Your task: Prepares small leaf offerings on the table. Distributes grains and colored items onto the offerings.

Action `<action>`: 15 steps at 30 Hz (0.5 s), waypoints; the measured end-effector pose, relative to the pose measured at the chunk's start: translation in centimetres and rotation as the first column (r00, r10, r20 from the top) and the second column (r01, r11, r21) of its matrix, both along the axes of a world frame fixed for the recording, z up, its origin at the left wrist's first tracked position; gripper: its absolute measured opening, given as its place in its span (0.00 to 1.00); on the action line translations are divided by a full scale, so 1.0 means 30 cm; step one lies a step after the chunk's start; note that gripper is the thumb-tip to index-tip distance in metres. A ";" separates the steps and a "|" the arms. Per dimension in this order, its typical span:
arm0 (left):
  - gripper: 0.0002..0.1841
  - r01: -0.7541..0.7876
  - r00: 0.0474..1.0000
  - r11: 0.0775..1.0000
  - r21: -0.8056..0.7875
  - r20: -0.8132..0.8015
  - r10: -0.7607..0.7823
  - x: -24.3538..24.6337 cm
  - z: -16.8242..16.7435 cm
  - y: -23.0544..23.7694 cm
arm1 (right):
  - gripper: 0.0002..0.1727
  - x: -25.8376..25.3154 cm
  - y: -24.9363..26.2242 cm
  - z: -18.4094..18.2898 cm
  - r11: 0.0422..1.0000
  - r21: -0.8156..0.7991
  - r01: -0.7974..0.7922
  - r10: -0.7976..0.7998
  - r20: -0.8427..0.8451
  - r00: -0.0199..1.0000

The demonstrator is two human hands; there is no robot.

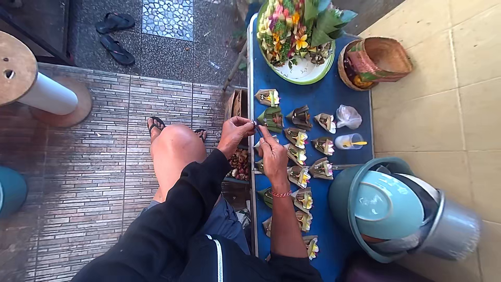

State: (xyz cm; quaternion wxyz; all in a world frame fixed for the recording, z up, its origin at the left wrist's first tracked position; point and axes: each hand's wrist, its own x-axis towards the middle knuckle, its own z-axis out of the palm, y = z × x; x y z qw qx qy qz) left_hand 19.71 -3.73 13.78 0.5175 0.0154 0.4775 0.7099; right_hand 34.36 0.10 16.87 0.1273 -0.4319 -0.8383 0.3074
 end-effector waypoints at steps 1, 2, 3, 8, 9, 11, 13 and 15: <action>0.06 0.002 1.000 1.000 -0.007 -0.005 -0.002 0.000 0.001 0.001 | 0.24 0.000 -0.002 0.002 1.000 0.002 0.001 -0.001 0.015 1.000; 0.06 0.004 1.000 1.000 -0.015 -0.008 -0.005 0.000 0.002 0.001 | 0.25 0.000 -0.004 0.002 1.000 -0.008 0.006 -0.006 0.022 1.000; 0.05 0.008 1.000 1.000 -0.020 -0.010 -0.008 0.000 0.003 0.001 | 0.25 -0.001 -0.005 0.002 1.000 -0.025 0.012 -0.011 0.026 1.000; 0.04 0.042 0.998 0.999 -0.031 -0.039 -0.043 0.002 0.001 -0.002 | 0.25 -0.007 -0.017 0.001 0.999 -0.005 0.047 -0.046 0.062 0.997; 0.04 0.062 0.997 0.997 -0.035 -0.052 -0.064 0.004 0.004 -0.004 | 0.25 -0.009 -0.019 0.002 0.999 0.017 0.049 -0.050 0.071 0.996; 0.04 0.089 0.994 0.995 -0.042 -0.062 -0.092 0.005 0.007 -0.005 | 0.24 -0.013 -0.023 -0.005 0.996 0.072 0.058 -0.062 0.063 0.996; 0.03 0.116 0.991 0.992 -0.044 -0.057 -0.118 0.006 0.006 -0.005 | 0.23 -0.019 -0.030 0.000 0.987 0.143 0.068 -0.078 0.066 0.995; 0.03 0.152 0.987 0.988 -0.036 -0.054 -0.154 0.007 0.005 -0.003 | 0.22 -0.019 -0.028 0.005 0.984 0.152 0.091 -0.102 0.064 0.993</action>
